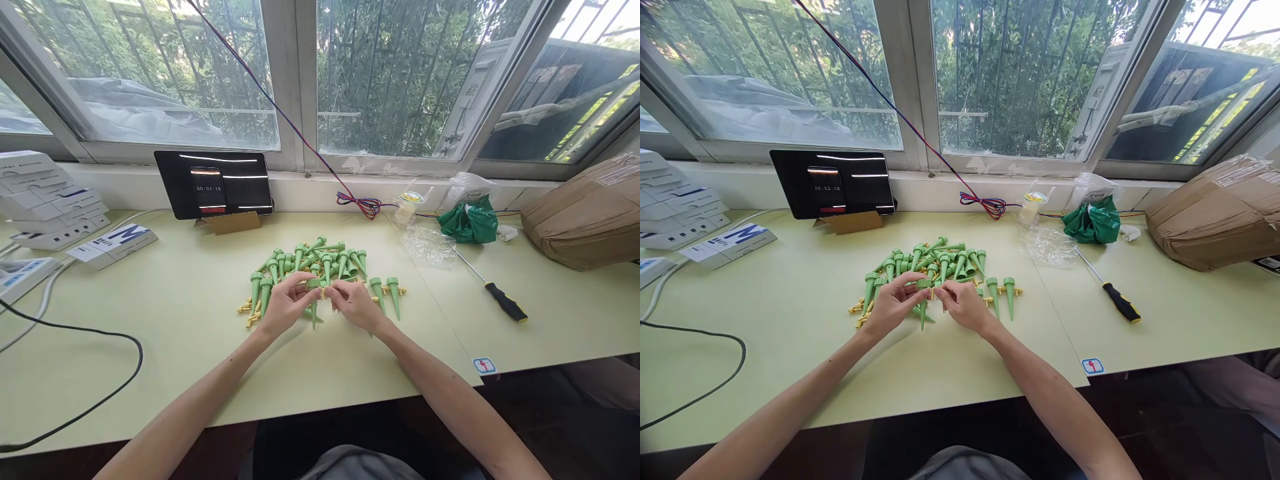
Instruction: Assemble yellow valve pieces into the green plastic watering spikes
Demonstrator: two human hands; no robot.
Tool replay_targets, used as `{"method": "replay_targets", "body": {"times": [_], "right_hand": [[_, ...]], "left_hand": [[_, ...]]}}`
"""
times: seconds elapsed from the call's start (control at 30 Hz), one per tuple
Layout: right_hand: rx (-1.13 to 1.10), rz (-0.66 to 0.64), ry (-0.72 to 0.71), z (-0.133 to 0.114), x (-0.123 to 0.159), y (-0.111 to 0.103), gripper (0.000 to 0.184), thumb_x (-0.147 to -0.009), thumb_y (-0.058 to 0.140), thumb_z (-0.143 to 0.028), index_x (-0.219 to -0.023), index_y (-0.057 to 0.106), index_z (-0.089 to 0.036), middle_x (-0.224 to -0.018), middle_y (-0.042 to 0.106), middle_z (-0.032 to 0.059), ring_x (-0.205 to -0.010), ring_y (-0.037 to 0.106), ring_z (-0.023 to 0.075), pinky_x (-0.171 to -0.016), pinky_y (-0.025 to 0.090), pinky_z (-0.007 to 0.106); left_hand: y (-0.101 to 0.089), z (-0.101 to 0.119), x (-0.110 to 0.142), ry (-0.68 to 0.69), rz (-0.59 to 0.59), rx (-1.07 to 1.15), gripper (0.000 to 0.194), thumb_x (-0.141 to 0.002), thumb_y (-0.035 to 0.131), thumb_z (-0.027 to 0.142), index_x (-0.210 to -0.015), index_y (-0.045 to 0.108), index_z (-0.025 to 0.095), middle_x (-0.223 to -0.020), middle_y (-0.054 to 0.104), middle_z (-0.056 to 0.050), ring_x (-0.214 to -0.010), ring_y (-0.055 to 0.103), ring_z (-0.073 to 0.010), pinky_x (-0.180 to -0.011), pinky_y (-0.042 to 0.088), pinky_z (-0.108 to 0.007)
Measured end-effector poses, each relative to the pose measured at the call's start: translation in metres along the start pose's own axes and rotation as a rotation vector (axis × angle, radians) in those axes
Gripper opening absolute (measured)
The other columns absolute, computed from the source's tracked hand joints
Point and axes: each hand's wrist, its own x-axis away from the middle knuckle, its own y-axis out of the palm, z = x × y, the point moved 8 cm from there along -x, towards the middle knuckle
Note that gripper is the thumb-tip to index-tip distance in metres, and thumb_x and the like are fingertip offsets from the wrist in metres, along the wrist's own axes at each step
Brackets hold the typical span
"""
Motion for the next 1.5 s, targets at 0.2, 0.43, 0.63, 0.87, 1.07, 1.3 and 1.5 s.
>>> {"method": "replay_targets", "body": {"times": [0.2,0.43,0.63,0.87,1.07,1.3,1.5], "right_hand": [[-0.047,-0.005,0.018,0.0019,0.0007,0.0009,0.025,-0.095,0.055,-0.044,-0.1,0.056,-0.019,-0.06,0.06,-0.003,-0.051,0.053,0.0127,-0.053,0.039,0.024],[-0.019,0.001,0.015,0.0021,-0.0001,0.0007,0.029,-0.097,0.05,-0.045,-0.086,0.058,-0.019,-0.059,0.059,-0.0023,-0.05,0.051,0.0119,-0.054,0.039,0.024],[-0.049,-0.018,0.014,0.0019,0.0009,0.002,0.025,-0.096,0.053,-0.044,-0.095,0.058,-0.02,-0.06,0.06,-0.003,-0.051,0.054,0.0125,-0.054,0.041,0.025],[-0.056,0.005,0.027,0.0042,0.001,0.0007,0.026,-0.095,0.055,-0.045,-0.099,0.058,-0.02,-0.057,0.059,-0.0039,-0.049,0.053,0.0126,-0.054,0.041,0.025],[-0.033,-0.004,-0.007,-0.0006,0.0002,0.0005,0.031,-0.098,0.048,-0.044,-0.082,0.06,-0.019,-0.059,0.059,-0.0016,-0.051,0.052,0.012,-0.053,0.039,0.024],[-0.036,-0.02,0.054,0.0017,-0.0004,0.0008,0.042,-0.099,0.043,-0.046,-0.07,0.056,-0.018,-0.049,0.053,-0.0028,-0.044,0.044,0.0101,-0.05,0.035,0.023],[-0.095,-0.022,0.075,0.0051,-0.0003,0.0018,0.032,-0.096,0.049,-0.048,-0.084,0.057,-0.02,-0.055,0.056,-0.0033,-0.048,0.049,0.0115,-0.051,0.038,0.024]], "left_hand": [[-0.0022,-0.0001,0.0,0.01,0.024,-0.001,0.026,-0.082,0.072,0.035,-0.103,0.067,0.019,-0.103,0.066,-0.004,-0.076,0.069,-0.0166,-0.074,0.063,-0.037],[-0.001,0.0004,-0.0003,0.023,0.008,0.001,0.027,-0.082,0.072,0.035,-0.104,0.067,0.019,-0.1,0.067,-0.005,-0.077,0.07,-0.0172,-0.075,0.064,-0.037],[-0.0013,0.0,-0.0002,0.028,0.009,-0.02,0.029,-0.083,0.071,0.039,-0.104,0.067,0.019,-0.102,0.067,-0.006,-0.076,0.07,-0.0177,-0.073,0.064,-0.038],[-0.0015,0.0003,-0.0006,0.016,0.014,-0.015,0.028,-0.083,0.071,0.037,-0.104,0.067,0.02,-0.103,0.066,-0.005,-0.077,0.07,-0.0184,-0.074,0.064,-0.041],[0.0005,0.0021,0.0,0.023,0.003,-0.008,0.028,-0.082,0.071,0.038,-0.103,0.067,0.02,-0.1,0.066,-0.005,-0.073,0.069,-0.0179,-0.073,0.064,-0.042],[0.0013,-0.0041,0.0005,0.057,-0.01,-0.018,0.028,-0.083,0.072,0.035,-0.105,0.067,0.019,-0.105,0.063,-0.006,-0.071,0.065,-0.013,-0.069,0.061,-0.032],[0.0007,-0.0011,0.0001,0.065,-0.007,-0.02,0.028,-0.083,0.071,0.037,-0.105,0.067,0.019,-0.105,0.063,-0.006,-0.073,0.067,-0.0142,-0.073,0.063,-0.034]]}}
